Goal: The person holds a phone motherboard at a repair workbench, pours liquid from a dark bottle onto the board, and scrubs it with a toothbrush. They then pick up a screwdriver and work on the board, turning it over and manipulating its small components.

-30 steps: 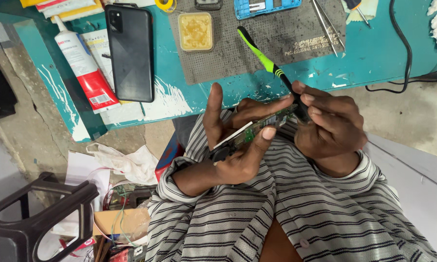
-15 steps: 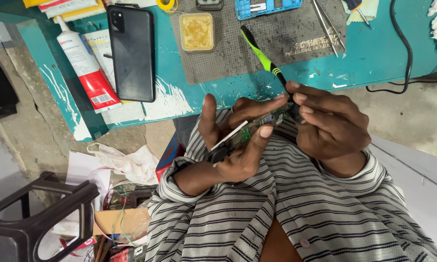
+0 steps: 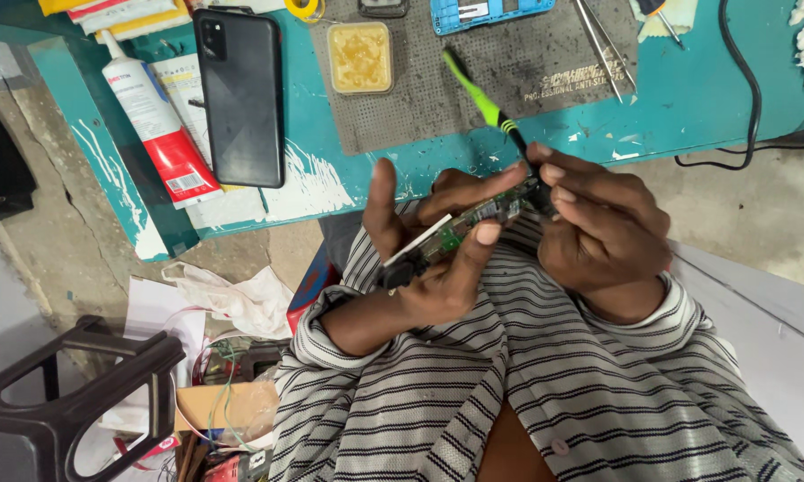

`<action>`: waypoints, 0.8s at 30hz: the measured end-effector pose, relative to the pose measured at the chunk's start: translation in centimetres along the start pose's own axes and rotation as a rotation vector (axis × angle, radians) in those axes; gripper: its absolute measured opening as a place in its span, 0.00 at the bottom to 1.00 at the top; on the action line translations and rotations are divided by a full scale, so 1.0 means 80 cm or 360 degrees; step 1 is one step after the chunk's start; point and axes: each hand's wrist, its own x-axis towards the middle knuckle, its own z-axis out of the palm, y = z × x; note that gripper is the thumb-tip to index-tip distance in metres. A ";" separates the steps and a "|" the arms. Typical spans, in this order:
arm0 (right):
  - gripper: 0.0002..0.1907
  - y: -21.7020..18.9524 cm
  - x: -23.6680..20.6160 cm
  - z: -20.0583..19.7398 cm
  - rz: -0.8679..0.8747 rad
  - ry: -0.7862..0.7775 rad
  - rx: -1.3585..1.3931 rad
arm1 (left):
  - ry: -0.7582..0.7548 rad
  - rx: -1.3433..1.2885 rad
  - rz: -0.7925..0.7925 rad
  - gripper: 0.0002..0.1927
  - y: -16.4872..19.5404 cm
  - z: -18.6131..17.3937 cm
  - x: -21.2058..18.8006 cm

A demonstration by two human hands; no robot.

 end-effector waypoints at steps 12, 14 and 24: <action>0.13 0.001 0.009 -0.009 0.0006 -0.0094 -0.0048 | 0.0111 0.0017 0.0109 0.45 -0.009 0.005 0.002; 0.13 0.000 0.009 -0.010 0.0001 -0.0151 -0.0042 | 0.0150 -0.0003 0.0135 0.44 -0.011 0.007 0.004; 0.06 -0.017 0.036 -0.031 0.0113 -0.0308 0.0298 | 0.0226 -0.1773 -0.0644 0.47 -0.022 -0.026 0.038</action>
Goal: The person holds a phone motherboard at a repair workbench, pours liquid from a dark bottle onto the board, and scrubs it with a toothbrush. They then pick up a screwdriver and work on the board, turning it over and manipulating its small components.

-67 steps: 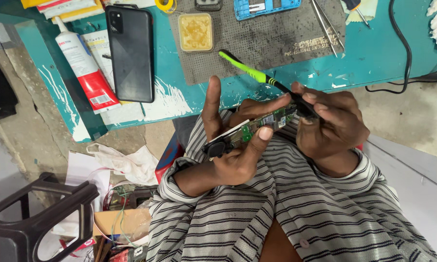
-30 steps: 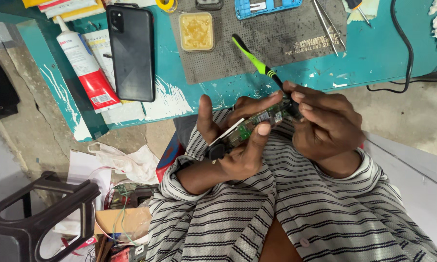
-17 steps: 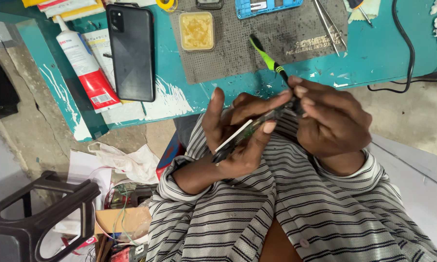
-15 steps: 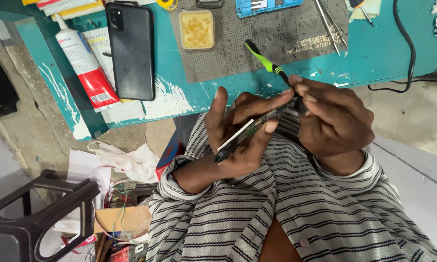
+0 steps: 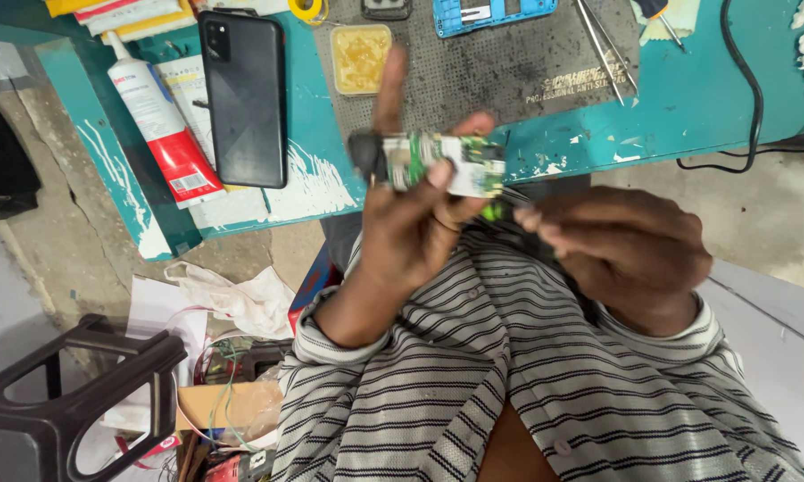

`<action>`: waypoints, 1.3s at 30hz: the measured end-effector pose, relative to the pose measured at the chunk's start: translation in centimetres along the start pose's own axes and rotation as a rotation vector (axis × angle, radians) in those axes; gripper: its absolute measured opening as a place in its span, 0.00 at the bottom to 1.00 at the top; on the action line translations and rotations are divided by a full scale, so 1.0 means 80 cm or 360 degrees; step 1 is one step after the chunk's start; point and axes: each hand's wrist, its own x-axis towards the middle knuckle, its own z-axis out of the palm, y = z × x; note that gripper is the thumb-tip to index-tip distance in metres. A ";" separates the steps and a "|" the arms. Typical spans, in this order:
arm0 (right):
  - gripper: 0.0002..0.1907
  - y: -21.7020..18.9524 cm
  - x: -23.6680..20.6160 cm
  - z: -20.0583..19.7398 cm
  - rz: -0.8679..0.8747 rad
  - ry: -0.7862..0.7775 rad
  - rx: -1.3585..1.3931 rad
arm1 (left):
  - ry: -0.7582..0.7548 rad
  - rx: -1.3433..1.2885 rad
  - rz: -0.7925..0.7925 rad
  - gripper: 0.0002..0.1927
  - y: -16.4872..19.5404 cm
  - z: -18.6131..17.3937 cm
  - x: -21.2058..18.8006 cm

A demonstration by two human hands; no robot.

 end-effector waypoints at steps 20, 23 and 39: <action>0.08 0.036 -0.073 -0.017 0.0025 0.0655 0.0281 | -0.0197 -0.0711 -0.0432 0.46 -0.007 -0.033 0.015; 0.06 0.027 -0.055 0.004 0.0249 0.0537 -0.0134 | -0.0102 -0.0290 -0.0388 0.46 -0.006 -0.026 0.008; 0.17 0.047 -0.015 0.003 0.0010 0.0058 0.0069 | 0.0012 0.0394 -0.0368 0.45 -0.001 0.006 -0.014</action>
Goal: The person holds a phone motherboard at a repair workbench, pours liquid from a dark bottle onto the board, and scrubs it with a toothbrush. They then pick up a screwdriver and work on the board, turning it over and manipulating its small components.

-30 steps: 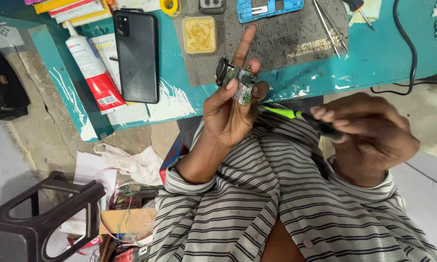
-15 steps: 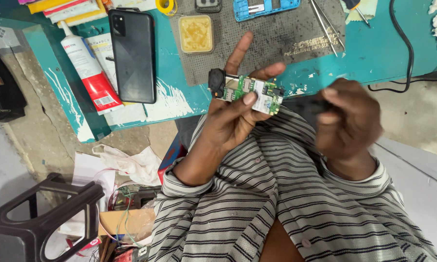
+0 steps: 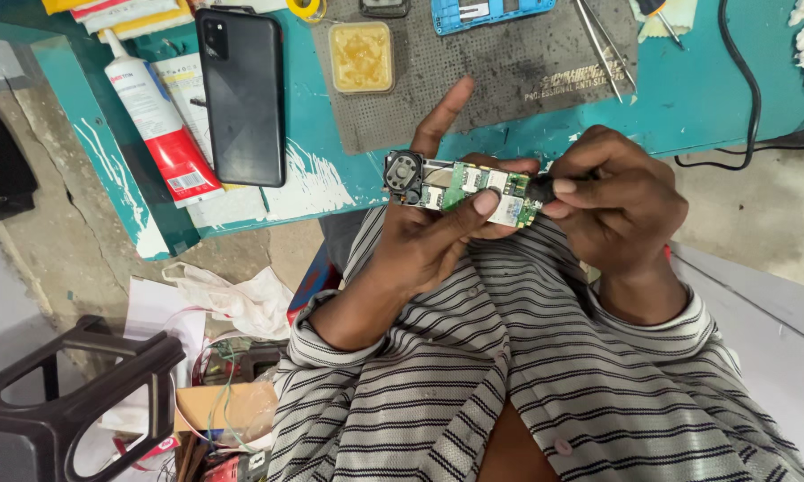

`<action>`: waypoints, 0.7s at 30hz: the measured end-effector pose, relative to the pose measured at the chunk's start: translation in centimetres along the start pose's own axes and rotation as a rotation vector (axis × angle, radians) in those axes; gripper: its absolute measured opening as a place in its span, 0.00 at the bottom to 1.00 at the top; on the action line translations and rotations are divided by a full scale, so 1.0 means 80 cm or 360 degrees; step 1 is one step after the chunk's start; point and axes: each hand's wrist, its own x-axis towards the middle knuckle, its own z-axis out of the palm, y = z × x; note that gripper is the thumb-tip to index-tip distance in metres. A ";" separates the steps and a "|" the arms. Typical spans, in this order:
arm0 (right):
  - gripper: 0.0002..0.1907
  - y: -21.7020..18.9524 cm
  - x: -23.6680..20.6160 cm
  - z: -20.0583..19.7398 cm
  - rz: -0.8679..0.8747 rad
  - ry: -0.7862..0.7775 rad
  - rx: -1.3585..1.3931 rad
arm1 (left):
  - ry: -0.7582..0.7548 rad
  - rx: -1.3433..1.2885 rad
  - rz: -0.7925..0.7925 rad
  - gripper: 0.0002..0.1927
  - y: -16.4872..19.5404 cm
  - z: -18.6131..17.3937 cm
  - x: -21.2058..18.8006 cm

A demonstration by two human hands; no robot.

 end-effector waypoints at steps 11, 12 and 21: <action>0.08 -0.018 0.010 -0.020 0.0455 0.0102 -0.0409 | 0.0093 0.0138 0.0188 0.47 0.009 -0.008 -0.005; 0.08 -0.018 0.010 -0.016 0.0405 0.0159 -0.0318 | 0.0112 0.0199 0.0205 0.47 0.009 -0.007 -0.007; 0.10 -0.028 0.003 0.016 0.0208 0.0140 -0.0643 | 0.0218 0.0993 0.0460 0.42 -0.014 0.002 -0.016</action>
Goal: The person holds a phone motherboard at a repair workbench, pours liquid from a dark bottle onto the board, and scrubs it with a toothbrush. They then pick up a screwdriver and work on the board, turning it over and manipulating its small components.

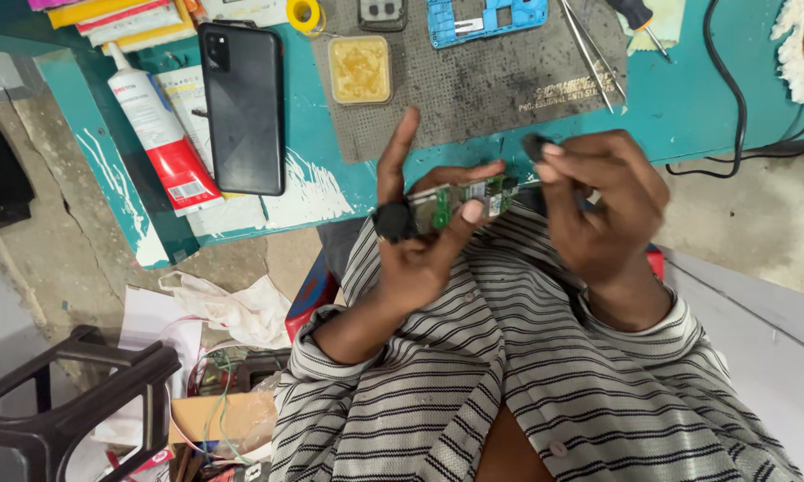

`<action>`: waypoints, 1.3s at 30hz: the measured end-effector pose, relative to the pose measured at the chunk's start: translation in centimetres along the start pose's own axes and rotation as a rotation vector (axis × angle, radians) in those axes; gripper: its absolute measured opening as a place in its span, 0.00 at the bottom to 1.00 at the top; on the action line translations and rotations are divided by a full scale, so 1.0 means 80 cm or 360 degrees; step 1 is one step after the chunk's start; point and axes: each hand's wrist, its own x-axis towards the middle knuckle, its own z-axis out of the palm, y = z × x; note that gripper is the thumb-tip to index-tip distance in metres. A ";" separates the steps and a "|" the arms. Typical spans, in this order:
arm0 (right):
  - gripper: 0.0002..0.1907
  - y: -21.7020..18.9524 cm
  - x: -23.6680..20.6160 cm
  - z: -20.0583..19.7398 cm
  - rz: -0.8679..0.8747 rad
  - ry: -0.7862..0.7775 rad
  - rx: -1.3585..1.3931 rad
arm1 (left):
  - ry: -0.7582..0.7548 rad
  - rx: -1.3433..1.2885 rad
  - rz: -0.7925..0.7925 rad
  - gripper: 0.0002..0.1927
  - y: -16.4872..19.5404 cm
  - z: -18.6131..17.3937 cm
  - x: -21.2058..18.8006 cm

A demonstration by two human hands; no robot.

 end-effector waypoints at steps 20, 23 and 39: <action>0.09 -0.021 0.015 0.009 0.0200 -0.0262 0.0233 | 0.0124 0.0367 0.0290 0.39 -0.026 0.004 -0.003; 0.08 -0.021 0.017 0.009 0.0247 -0.0309 0.0250 | 0.0141 0.0327 0.0250 0.39 -0.022 0.001 0.000; 0.19 0.006 0.003 -0.009 0.0522 -0.0319 0.0607 | 0.0155 -0.0216 -0.0156 0.32 -0.015 -0.009 0.021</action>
